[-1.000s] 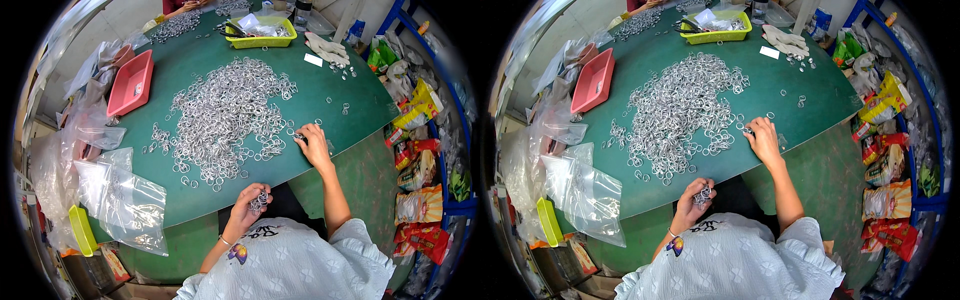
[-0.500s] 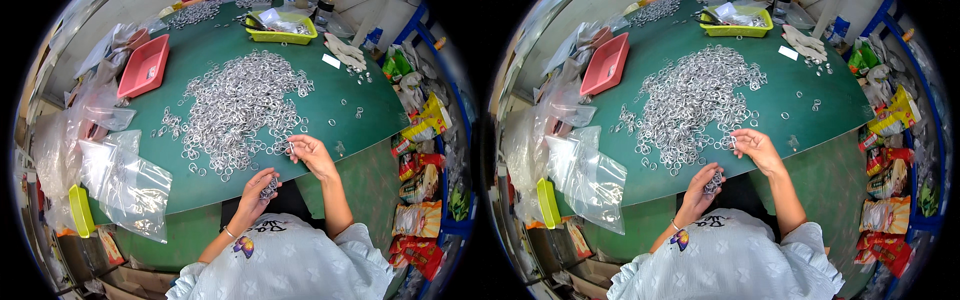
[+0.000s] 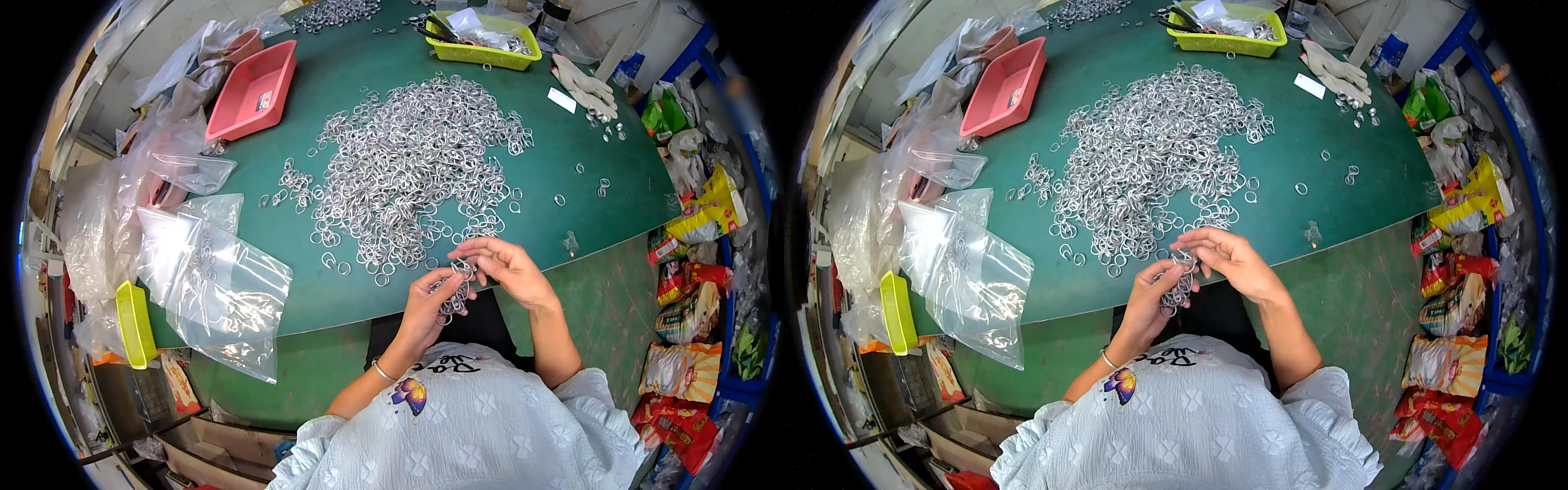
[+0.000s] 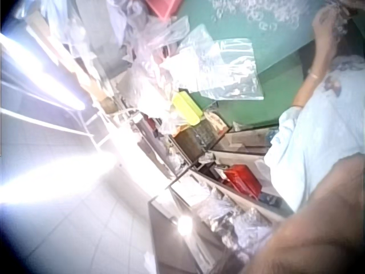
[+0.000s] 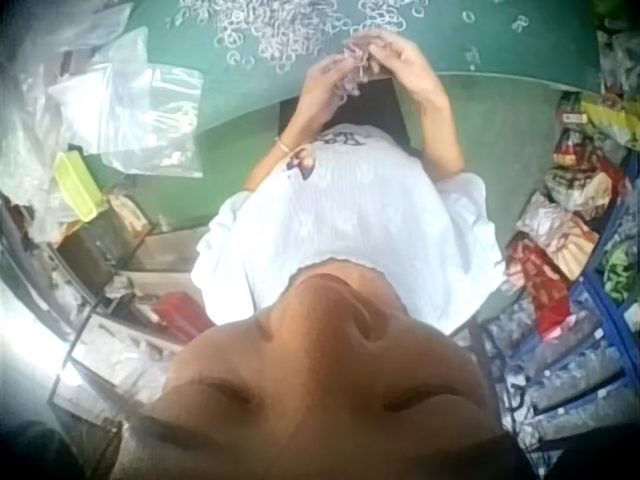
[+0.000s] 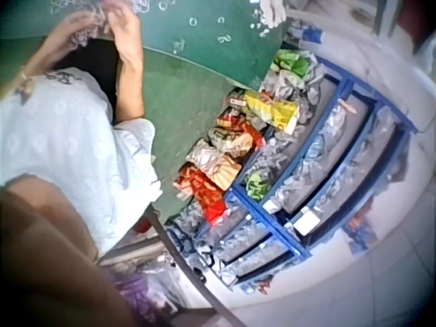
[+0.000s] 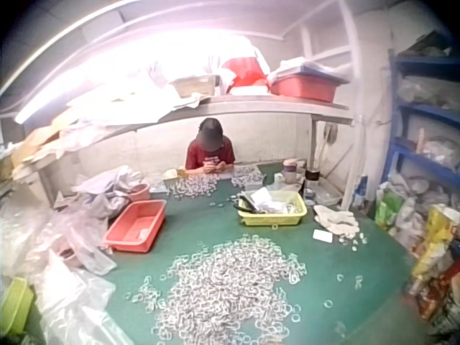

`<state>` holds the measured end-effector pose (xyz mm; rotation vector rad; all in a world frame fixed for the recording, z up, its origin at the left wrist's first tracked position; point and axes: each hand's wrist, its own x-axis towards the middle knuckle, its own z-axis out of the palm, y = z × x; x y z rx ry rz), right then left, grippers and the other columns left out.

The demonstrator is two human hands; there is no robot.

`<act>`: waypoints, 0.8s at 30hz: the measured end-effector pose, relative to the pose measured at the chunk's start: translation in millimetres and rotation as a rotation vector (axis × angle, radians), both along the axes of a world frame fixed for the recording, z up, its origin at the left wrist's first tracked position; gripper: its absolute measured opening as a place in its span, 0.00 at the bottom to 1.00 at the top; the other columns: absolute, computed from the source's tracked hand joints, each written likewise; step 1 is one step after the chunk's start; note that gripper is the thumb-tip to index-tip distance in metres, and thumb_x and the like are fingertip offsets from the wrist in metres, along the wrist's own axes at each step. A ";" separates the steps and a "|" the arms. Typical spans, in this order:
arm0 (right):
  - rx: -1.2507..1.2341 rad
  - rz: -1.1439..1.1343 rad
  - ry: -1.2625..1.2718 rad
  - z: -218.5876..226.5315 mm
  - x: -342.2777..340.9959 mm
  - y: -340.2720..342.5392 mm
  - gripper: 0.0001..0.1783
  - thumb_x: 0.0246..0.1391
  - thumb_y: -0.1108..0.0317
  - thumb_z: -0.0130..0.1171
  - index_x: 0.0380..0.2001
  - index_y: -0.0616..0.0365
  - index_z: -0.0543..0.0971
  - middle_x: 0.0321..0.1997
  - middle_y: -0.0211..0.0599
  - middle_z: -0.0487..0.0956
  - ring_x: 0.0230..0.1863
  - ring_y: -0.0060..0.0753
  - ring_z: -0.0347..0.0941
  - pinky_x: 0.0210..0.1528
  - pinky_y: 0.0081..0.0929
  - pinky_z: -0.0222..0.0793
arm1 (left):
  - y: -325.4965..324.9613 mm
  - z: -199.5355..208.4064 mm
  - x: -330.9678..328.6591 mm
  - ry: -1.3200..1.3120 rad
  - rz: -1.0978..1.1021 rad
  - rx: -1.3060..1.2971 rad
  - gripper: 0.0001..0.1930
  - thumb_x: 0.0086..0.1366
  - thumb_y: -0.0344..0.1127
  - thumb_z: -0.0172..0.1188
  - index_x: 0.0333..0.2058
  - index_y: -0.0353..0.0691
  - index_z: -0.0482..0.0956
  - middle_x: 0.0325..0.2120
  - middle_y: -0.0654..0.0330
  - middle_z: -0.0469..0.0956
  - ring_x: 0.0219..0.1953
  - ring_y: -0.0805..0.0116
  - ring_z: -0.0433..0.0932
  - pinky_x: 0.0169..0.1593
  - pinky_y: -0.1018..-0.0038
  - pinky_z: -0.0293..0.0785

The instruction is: The person sorts through a large pile of small metal rings on a green work table by hand, picking up individual rings, inspecting them, and placing selected ones into a small pile.

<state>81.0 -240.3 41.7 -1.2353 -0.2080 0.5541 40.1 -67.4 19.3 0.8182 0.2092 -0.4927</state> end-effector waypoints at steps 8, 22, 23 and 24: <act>-0.052 -0.042 -0.071 1.2 -3.9 1.9 0.14 0.48 0.84 0.54 0.40 0.68 0.76 0.38 0.42 0.78 0.35 0.23 0.73 0.38 0.20 0.70 | 9.2 2.3 -2.0 0.037 -0.117 -0.223 0.10 0.63 0.38 0.53 0.37 0.37 0.74 0.34 0.57 0.74 0.30 0.69 0.74 0.21 0.81 0.72; 0.164 -0.267 -0.125 -5.8 -20.9 15.5 0.03 0.51 0.81 0.55 0.31 0.68 0.75 0.33 0.39 0.76 0.33 0.25 0.73 0.38 0.21 0.70 | 14.5 12.8 -3.7 0.088 -0.125 -0.410 0.09 0.64 0.37 0.52 0.34 0.37 0.73 0.35 0.56 0.73 0.31 0.69 0.74 0.22 0.82 0.71; 0.186 -0.282 -0.102 -5.2 -22.1 16.2 0.03 0.52 0.81 0.55 0.32 0.68 0.74 0.33 0.38 0.76 0.33 0.24 0.73 0.38 0.21 0.70 | 14.1 14.0 -4.3 0.065 -0.127 -0.379 0.09 0.64 0.37 0.53 0.34 0.37 0.73 0.35 0.56 0.73 0.31 0.69 0.74 0.22 0.82 0.71; 0.150 -0.293 -0.112 -5.1 -24.0 17.1 0.03 0.52 0.81 0.54 0.32 0.67 0.74 0.33 0.38 0.76 0.33 0.23 0.73 0.38 0.20 0.70 | 13.9 14.4 -4.9 0.042 -0.129 -0.347 0.09 0.64 0.37 0.53 0.34 0.37 0.74 0.35 0.56 0.74 0.31 0.69 0.74 0.22 0.82 0.71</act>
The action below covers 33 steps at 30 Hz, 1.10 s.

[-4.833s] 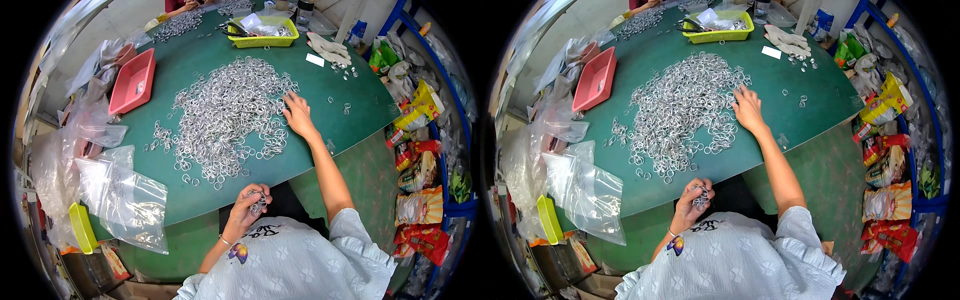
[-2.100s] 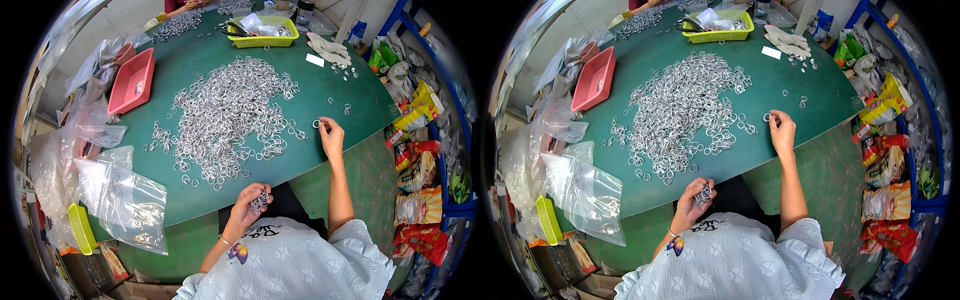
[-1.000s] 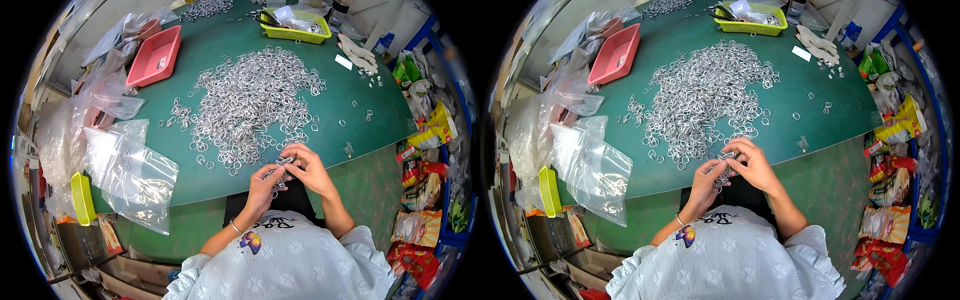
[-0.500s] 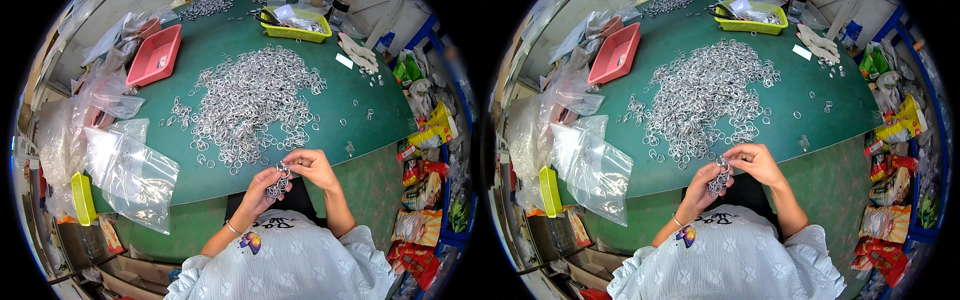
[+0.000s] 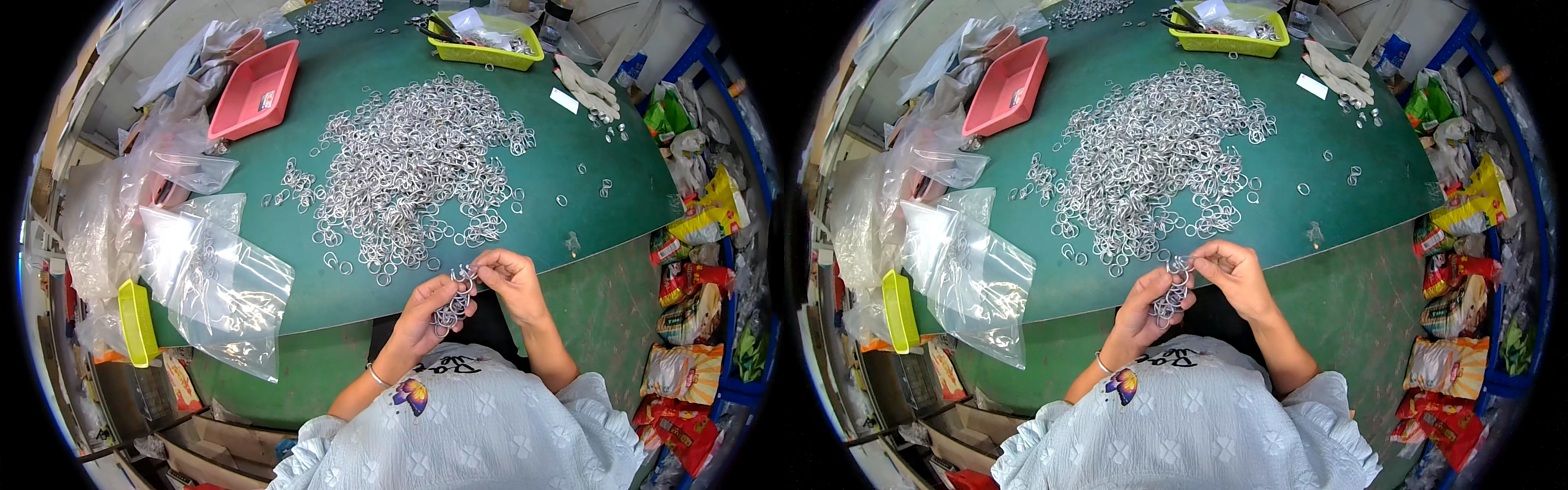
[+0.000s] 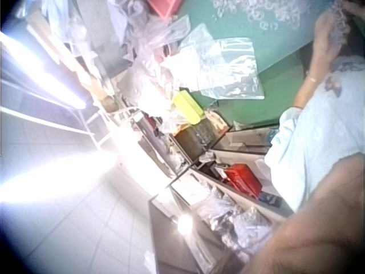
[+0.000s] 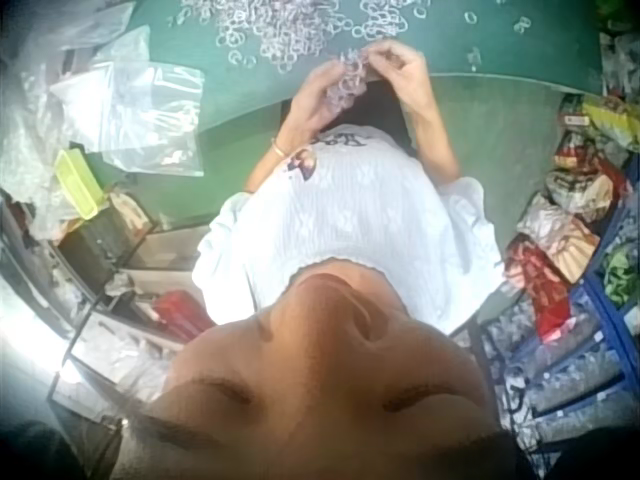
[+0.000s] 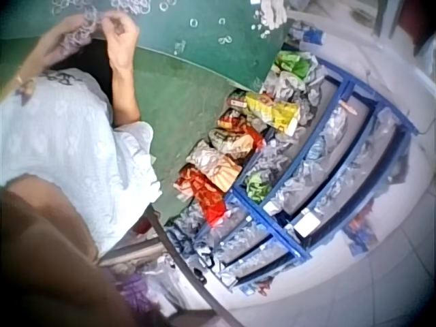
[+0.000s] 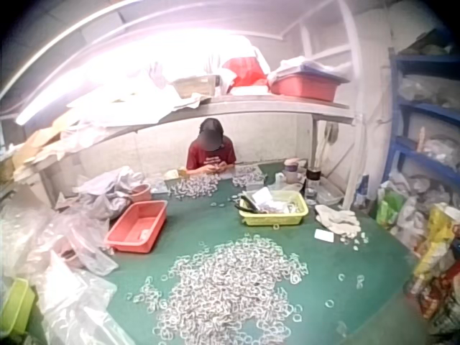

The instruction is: The person sorts through a large pile of small metal rings on a green work table by hand, picking up individual rings, inspecting them, and placing selected ones into a small pile.

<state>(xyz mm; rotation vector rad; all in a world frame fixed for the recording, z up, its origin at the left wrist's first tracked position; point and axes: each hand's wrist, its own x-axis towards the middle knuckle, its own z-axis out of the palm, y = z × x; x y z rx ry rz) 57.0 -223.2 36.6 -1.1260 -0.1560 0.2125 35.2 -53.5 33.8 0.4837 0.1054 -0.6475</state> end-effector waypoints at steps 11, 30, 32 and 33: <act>0.012 -0.162 0.118 14.9 -18.3 22.3 0.06 0.56 0.71 0.54 0.27 0.61 0.73 0.28 0.31 0.75 0.25 0.16 0.67 0.28 0.14 0.65 | 1.5 1.0 -4.1 -0.125 0.005 0.196 0.09 0.62 0.35 0.55 0.33 0.35 0.76 0.34 0.52 0.75 0.29 0.65 0.76 0.21 0.79 0.72; -0.685 -0.281 -0.614 5.9 -13.3 22.2 0.05 0.41 0.80 0.61 0.24 0.66 0.75 0.39 0.43 0.77 0.39 0.40 0.73 0.40 0.30 0.69 | 3.4 -16.1 0.2 -0.072 0.046 0.156 0.14 0.64 0.44 0.53 0.37 0.37 0.70 0.30 0.57 0.75 0.28 0.71 0.77 0.23 0.79 0.74; -0.760 -0.287 -0.687 7.4 -14.0 24.2 0.08 0.35 0.82 0.64 0.23 0.65 0.76 0.39 0.46 0.77 0.40 0.45 0.73 0.41 0.32 0.70 | 1.5 -19.6 1.6 0.049 0.083 0.152 0.17 0.65 0.48 0.51 0.38 0.37 0.69 0.27 0.58 0.74 0.25 0.72 0.77 0.21 0.79 0.74; -0.769 -0.263 -0.707 8.3 -13.3 24.4 0.08 0.35 0.81 0.64 0.23 0.65 0.76 0.39 0.46 0.77 0.40 0.45 0.73 0.41 0.33 0.70 | 0.4 -21.9 1.9 0.026 0.104 0.181 0.16 0.65 0.47 0.50 0.38 0.37 0.69 0.26 0.58 0.74 0.25 0.71 0.76 0.22 0.79 0.74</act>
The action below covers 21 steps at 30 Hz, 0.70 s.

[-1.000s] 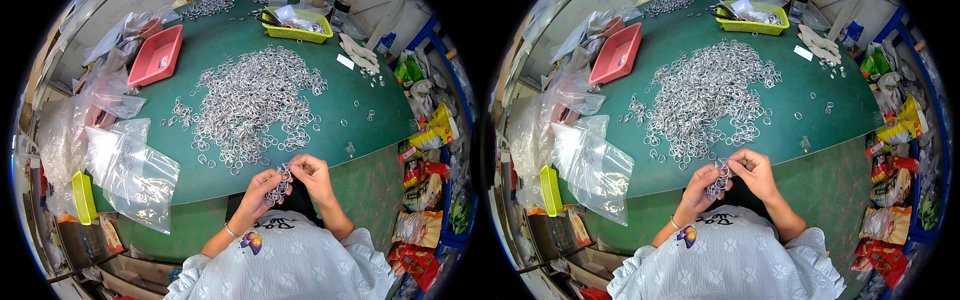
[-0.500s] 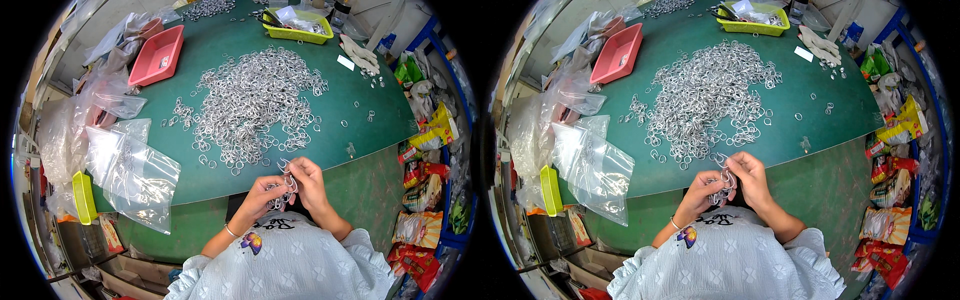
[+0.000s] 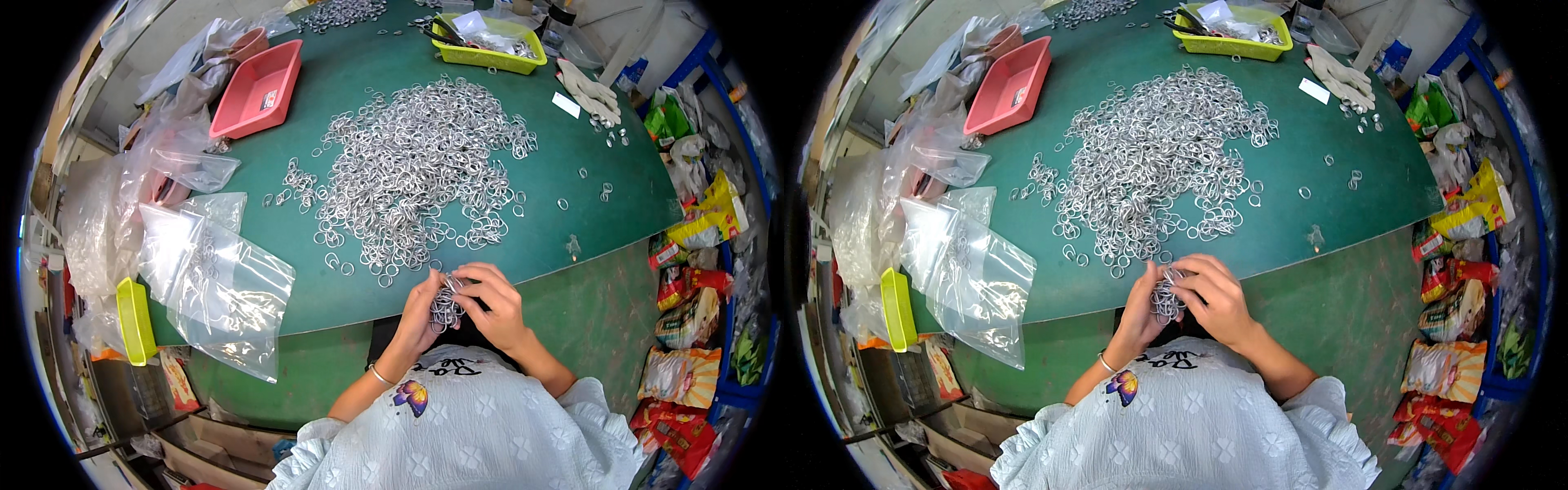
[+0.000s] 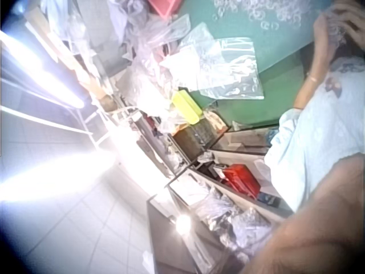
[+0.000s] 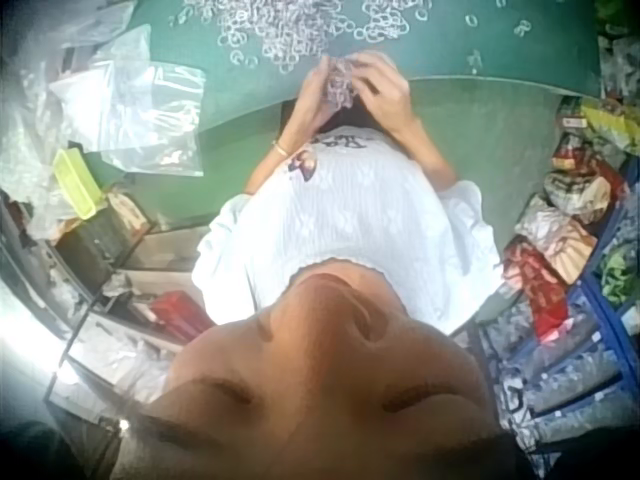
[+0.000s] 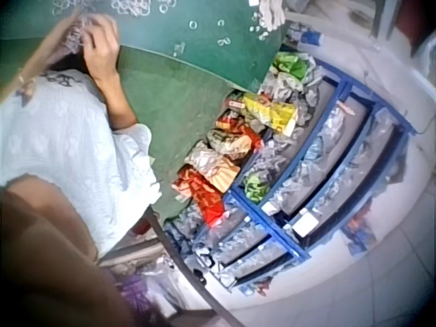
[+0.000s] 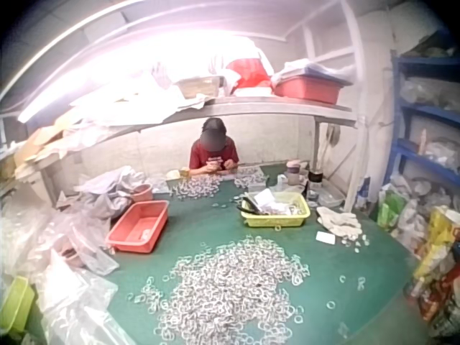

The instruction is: The person sorts through a large pile of small metal rings on a green work table by hand, picking up individual rings, inspecting them, and placing selected ones into a small pile.

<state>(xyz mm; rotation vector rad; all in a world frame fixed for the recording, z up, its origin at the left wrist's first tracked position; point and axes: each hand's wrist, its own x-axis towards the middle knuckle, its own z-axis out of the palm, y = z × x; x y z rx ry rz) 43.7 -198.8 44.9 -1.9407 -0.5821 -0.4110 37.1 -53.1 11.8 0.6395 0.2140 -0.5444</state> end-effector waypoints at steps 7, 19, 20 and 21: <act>0.071 0.020 0.083 1.4 -4.7 14.6 0.12 0.39 0.80 0.62 0.32 0.65 0.74 0.41 0.45 0.76 0.45 0.45 0.73 0.46 0.32 0.69 | 1.6 7.6 -1.3 -0.073 0.064 -0.031 0.11 0.65 0.42 0.50 0.36 0.39 0.68 0.27 0.56 0.76 0.26 0.70 0.77 0.22 0.80 0.73; -0.092 0.245 0.284 -20.4 10.6 57.6 0.09 0.45 0.80 0.57 0.32 0.65 0.75 0.34 0.44 0.75 0.36 0.42 0.71 0.42 0.29 0.67 | 126.1 -6.2 -76.6 0.125 0.608 0.114 0.09 0.64 0.41 0.51 0.33 0.43 0.70 0.29 0.57 0.75 0.26 0.68 0.76 0.19 0.81 0.70; -0.136 0.347 0.203 -16.6 17.2 77.0 0.12 0.43 0.79 0.58 0.35 0.64 0.75 0.36 0.46 0.75 0.39 0.47 0.70 0.44 0.33 0.65 | 132.0 -7.8 -83.7 0.122 0.652 0.141 0.09 0.64 0.41 0.50 0.33 0.42 0.71 0.29 0.58 0.75 0.26 0.68 0.75 0.19 0.81 0.69; -0.174 0.423 0.092 -19.1 22.5 100.2 0.15 0.43 0.77 0.59 0.39 0.63 0.74 0.39 0.46 0.73 0.41 0.47 0.69 0.44 0.35 0.65 | 135.6 -9.1 -91.0 0.147 0.698 0.140 0.09 0.64 0.41 0.50 0.33 0.42 0.71 0.29 0.58 0.75 0.26 0.69 0.75 0.19 0.81 0.69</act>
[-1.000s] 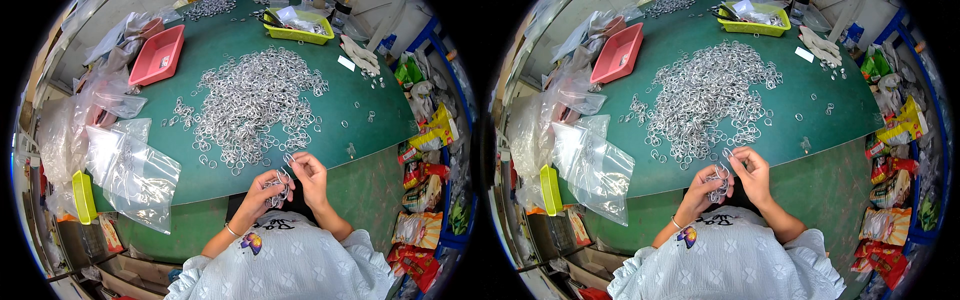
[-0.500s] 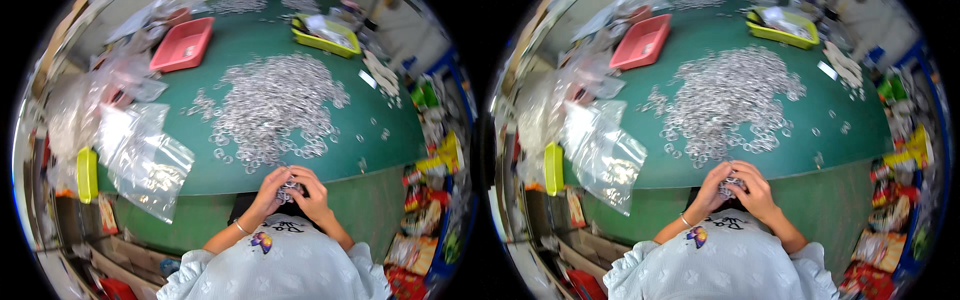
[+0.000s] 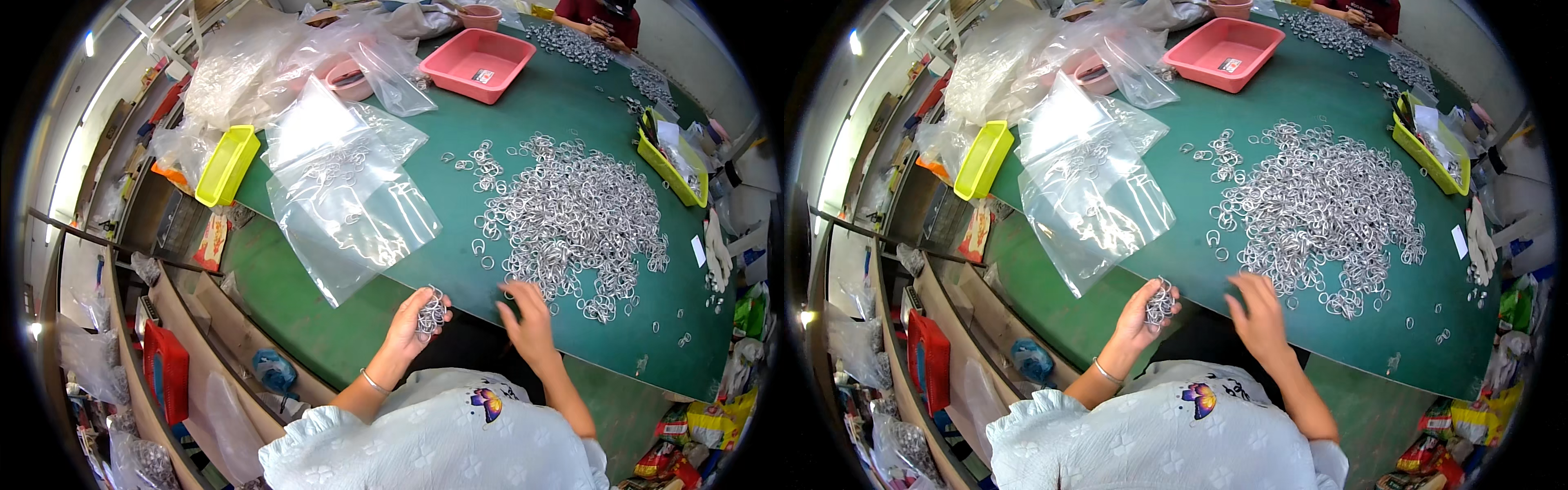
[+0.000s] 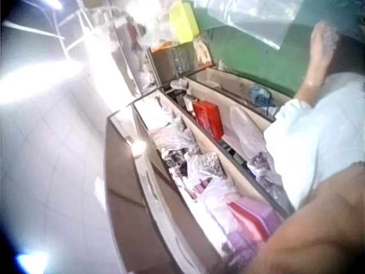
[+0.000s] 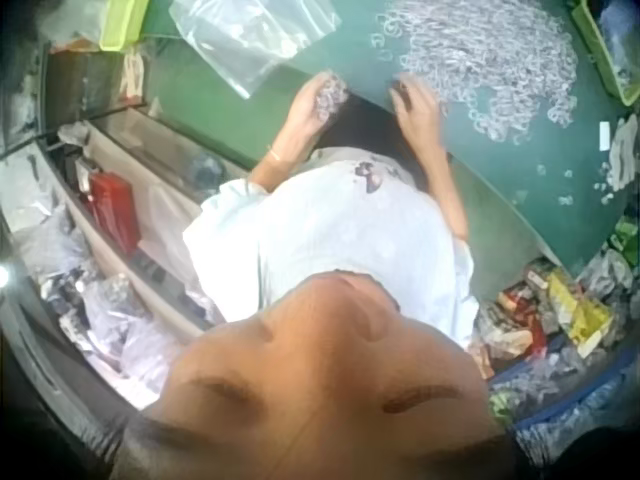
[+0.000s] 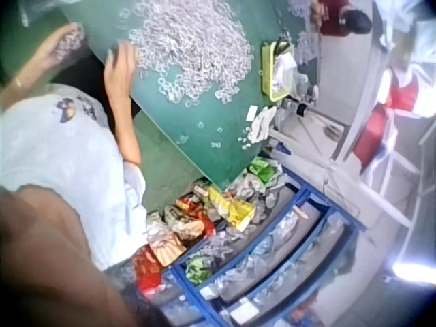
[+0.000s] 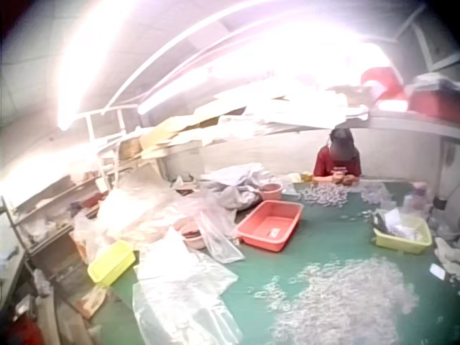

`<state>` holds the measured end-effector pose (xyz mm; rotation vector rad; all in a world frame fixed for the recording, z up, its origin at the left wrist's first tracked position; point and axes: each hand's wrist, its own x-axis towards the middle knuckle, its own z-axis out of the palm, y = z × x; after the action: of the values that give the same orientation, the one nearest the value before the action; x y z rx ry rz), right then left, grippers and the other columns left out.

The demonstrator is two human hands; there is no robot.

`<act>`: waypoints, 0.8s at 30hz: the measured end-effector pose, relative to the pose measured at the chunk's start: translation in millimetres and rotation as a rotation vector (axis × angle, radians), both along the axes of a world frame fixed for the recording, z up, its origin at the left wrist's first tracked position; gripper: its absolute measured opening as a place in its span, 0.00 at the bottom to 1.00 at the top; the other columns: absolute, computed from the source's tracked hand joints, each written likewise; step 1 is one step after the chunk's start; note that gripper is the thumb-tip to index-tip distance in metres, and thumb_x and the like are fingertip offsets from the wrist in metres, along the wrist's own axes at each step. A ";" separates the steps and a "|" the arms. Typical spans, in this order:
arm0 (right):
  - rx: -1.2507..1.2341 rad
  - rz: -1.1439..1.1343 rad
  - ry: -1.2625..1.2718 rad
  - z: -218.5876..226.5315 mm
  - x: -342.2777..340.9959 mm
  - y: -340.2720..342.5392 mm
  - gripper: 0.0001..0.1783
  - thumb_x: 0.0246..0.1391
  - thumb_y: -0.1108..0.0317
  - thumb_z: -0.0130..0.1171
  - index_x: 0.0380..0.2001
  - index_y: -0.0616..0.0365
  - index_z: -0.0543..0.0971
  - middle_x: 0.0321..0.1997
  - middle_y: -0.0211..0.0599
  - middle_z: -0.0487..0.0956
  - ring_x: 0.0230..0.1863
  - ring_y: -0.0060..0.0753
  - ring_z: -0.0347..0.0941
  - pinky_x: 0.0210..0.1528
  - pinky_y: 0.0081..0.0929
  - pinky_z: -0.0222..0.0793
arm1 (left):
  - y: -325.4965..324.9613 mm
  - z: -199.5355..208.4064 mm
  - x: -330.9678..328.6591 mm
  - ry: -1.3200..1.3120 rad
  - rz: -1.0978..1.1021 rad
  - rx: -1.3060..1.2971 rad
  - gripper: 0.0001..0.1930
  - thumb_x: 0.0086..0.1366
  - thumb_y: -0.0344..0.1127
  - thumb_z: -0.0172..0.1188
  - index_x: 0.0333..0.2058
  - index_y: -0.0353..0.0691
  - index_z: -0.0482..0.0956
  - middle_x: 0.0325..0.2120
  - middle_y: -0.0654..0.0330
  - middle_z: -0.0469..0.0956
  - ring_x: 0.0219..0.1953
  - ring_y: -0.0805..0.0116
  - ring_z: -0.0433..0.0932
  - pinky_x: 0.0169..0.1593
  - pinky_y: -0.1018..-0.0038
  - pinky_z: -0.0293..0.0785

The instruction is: The person sorts through a large pile of small metal rings on a green work table by hand, picking up individual rings, inspecting them, and placing selected ones into a small pile.

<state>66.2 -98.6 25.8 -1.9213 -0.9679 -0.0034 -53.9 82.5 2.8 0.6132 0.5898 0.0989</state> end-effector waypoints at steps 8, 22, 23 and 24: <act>-0.310 0.326 -0.660 -21.4 26.1 166.8 0.25 0.40 0.73 0.56 0.47 0.64 0.69 0.48 0.42 0.69 0.49 0.41 0.64 0.48 0.33 0.59 | 12.4 -12.2 -18.4 0.015 0.130 -0.039 0.09 0.65 0.40 0.50 0.32 0.41 0.70 0.28 0.57 0.76 0.26 0.69 0.76 0.17 0.80 0.70; 0.021 0.231 -0.712 47.2 43.7 223.6 0.04 0.33 0.74 0.55 0.18 0.56 0.72 0.24 0.35 0.68 0.30 0.36 0.67 0.32 0.31 0.61 | 95.9 2.9 54.5 -0.143 0.377 0.046 0.08 0.65 0.39 0.49 0.34 0.41 0.71 0.25 0.61 0.75 0.24 0.71 0.77 0.19 0.78 0.70; 0.031 0.208 -0.719 53.1 49.2 221.5 0.04 0.33 0.75 0.55 0.18 0.57 0.72 0.23 0.35 0.68 0.30 0.37 0.67 0.31 0.32 0.61 | 106.1 20.6 66.7 -0.140 0.473 0.066 0.09 0.65 0.39 0.50 0.34 0.40 0.71 0.24 0.60 0.75 0.22 0.70 0.76 0.18 0.77 0.69; 0.045 0.189 -0.722 57.6 52.4 220.0 0.04 0.33 0.75 0.55 0.18 0.57 0.72 0.23 0.35 0.68 0.30 0.37 0.67 0.31 0.32 0.61 | 128.4 27.0 76.1 -0.101 0.515 0.058 0.10 0.64 0.40 0.49 0.33 0.39 0.70 0.24 0.59 0.75 0.23 0.68 0.76 0.20 0.77 0.71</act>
<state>118.6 121.4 83.5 -1.7975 -1.5995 -0.6387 22.1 210.9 29.8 0.4971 0.6378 0.6290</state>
